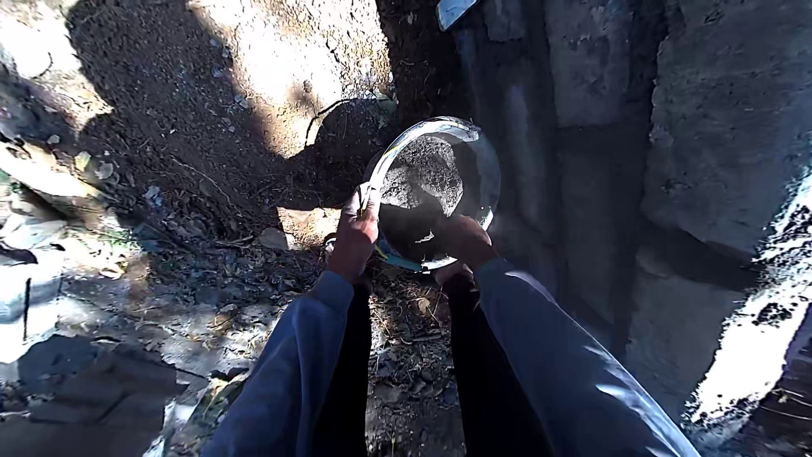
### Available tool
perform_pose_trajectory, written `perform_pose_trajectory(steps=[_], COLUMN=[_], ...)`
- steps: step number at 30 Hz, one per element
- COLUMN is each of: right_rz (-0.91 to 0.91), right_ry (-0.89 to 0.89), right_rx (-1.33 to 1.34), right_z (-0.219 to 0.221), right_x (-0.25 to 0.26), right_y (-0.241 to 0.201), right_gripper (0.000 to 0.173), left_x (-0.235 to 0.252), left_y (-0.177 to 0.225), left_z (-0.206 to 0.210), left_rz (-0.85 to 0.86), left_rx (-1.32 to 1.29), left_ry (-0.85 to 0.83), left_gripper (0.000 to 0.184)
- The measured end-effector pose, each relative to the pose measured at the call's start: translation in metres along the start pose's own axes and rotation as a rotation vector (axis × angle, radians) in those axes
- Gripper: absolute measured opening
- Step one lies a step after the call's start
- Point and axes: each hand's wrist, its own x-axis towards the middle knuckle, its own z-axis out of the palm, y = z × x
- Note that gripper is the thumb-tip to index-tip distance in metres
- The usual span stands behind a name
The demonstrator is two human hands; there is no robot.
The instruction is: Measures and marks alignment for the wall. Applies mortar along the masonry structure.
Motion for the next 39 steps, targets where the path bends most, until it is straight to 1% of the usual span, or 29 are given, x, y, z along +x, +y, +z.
perform_pose_trajectory(steps=[2, 3, 5, 7, 9, 10, 12, 15, 17, 19, 22, 24, 27, 29, 32, 35, 37, 39], right_rz=[-0.09, -0.122, -0.222, -0.285, -0.295, -0.285, -0.272, -0.329, -0.328, -0.312, -0.366, -0.451, -0.474, -0.52, -0.573, -0.602, -0.617, -0.626], right_ry=[-0.058, -0.058, -0.041, 0.003, 0.045, 0.041, 0.058, 0.111, 0.09, 0.077, 0.091, 0.148, 0.132, 0.166, 0.201, 0.264, 0.319, 0.419], right_rx=[0.032, 0.056, 0.019, 0.036, 0.111, 0.151, 0.232, 0.312, 0.323, 0.32, 0.347, 0.358, 0.35, 0.369, 0.445, 0.544, 0.594, 0.638], right_z=[0.008, 0.008, 0.007, 0.006, 0.004, 0.001, 0.0, 0.001, -0.008, -0.017, -0.028, -0.034, -0.054, -0.063, -0.076, -0.098, -0.116, -0.129], right_x=[-0.005, -0.009, -0.014, -0.021, -0.027, -0.029, -0.033, -0.048, -0.068, -0.095, -0.128, -0.153, -0.201, -0.227, -0.288, -0.349, -0.391, -0.426], right_y=[-0.013, -0.017, -0.021, -0.023, -0.01, -0.002, 0.007, 0.012, 0.013, 0.012, 0.017, 0.025, 0.035, 0.045, 0.074, 0.112, 0.141, 0.176], right_gripper=[0.028, 0.028, 0.026, 0.03, 0.035, 0.037, 0.041, 0.04, 0.04, 0.037, 0.034, 0.034, 0.039, 0.039, 0.039, 0.037, 0.036, 0.038], left_x=[-0.001, 0.002, 0.005, 0.008, 0.016, 0.02, 0.023, 0.021, 0.017, 0.008, -0.015, -0.034, -0.062, -0.079, -0.103, -0.11, -0.119, -0.135], left_y=[0.001, 0.002, 0.005, 0.01, 0.016, 0.016, 0.014, 0.013, 0.015, 0.019, 0.033, 0.045, 0.064, 0.082, 0.105, 0.127, 0.143, 0.177], left_z=[-0.002, -0.005, -0.017, -0.026, -0.019, -0.015, -0.02, -0.028, -0.031, -0.036, -0.043, -0.046, -0.044, -0.039, -0.01, 0.041, 0.087, 0.14], left_rz=[-0.013, 0.001, -0.013, -0.046, -0.071, -0.089, -0.103, -0.078, -0.031, 0.015, 0.088, 0.157, 0.237, 0.283, 0.343, 0.424, 0.385, 0.308], left_rx=[0.031, 0.05, 0.089, 0.122, 0.105, 0.099, 0.124, 0.146, 0.11, 0.039, -0.048, -0.1, -0.187, -0.23, -0.27, -0.293, -0.418, -0.443], left_ry=[0.005, 0.008, -0.01, -0.009, 0.049, 0.062, 0.052, 0.037, 0.007, -0.025, 0.076, 0.134, 0.177, 0.185, 0.176, 0.185, 0.192, 0.238], left_gripper=[0.049, 0.048, 0.048, 0.047, 0.045, 0.047, 0.051, 0.053, 0.057, 0.066, 0.076, 0.073, 0.065, 0.065, 0.064, 0.068, 0.063, 0.054])
